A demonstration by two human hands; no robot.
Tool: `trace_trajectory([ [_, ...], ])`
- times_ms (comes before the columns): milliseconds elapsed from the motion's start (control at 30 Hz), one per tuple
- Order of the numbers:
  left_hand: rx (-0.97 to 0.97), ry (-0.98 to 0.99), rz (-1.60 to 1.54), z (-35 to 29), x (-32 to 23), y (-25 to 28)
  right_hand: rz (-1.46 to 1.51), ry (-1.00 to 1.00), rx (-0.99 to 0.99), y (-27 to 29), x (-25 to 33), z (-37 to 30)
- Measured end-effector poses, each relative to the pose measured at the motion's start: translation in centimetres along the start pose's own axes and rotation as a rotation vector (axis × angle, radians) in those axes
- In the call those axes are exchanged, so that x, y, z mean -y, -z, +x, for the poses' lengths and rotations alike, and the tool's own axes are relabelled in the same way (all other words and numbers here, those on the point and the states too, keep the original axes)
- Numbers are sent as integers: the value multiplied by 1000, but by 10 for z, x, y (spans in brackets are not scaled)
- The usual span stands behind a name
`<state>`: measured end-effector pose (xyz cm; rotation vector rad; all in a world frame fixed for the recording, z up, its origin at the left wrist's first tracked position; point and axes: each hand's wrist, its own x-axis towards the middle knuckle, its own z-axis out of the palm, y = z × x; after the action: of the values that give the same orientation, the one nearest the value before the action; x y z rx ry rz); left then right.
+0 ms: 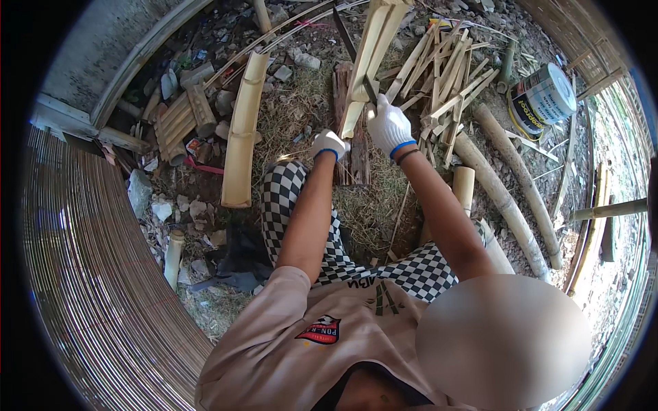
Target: Using a machete to carve and shape strips of bamboo in an outdoor workspace.
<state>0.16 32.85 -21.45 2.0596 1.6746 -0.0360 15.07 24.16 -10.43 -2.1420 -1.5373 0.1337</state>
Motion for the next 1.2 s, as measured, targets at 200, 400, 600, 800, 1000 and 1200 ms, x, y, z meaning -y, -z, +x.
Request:
trace_trajectory([
  [200, -430, -272, -369, 19, 8, -5, 65, 47, -9, 26, 28, -8],
  [400, -963, -757, -599, -30, -103, 150, 142, 314, -459, 201, 79, -1],
  [600, -1024, -859, -504, -58, -131, 224, 90, 126, -524, 289, 137, -14],
  [800, -164, -235, -261, -34, 0, 73, 80, -32, 24, -16, -1, -6],
  [1000, -593, -745, -925, -65, -83, 204, 80, -69, 62, -12, 6, -7],
  [1200, -599, -836, -733, -41, -104, 228, 158, 80, 232, 14, 1, -13],
])
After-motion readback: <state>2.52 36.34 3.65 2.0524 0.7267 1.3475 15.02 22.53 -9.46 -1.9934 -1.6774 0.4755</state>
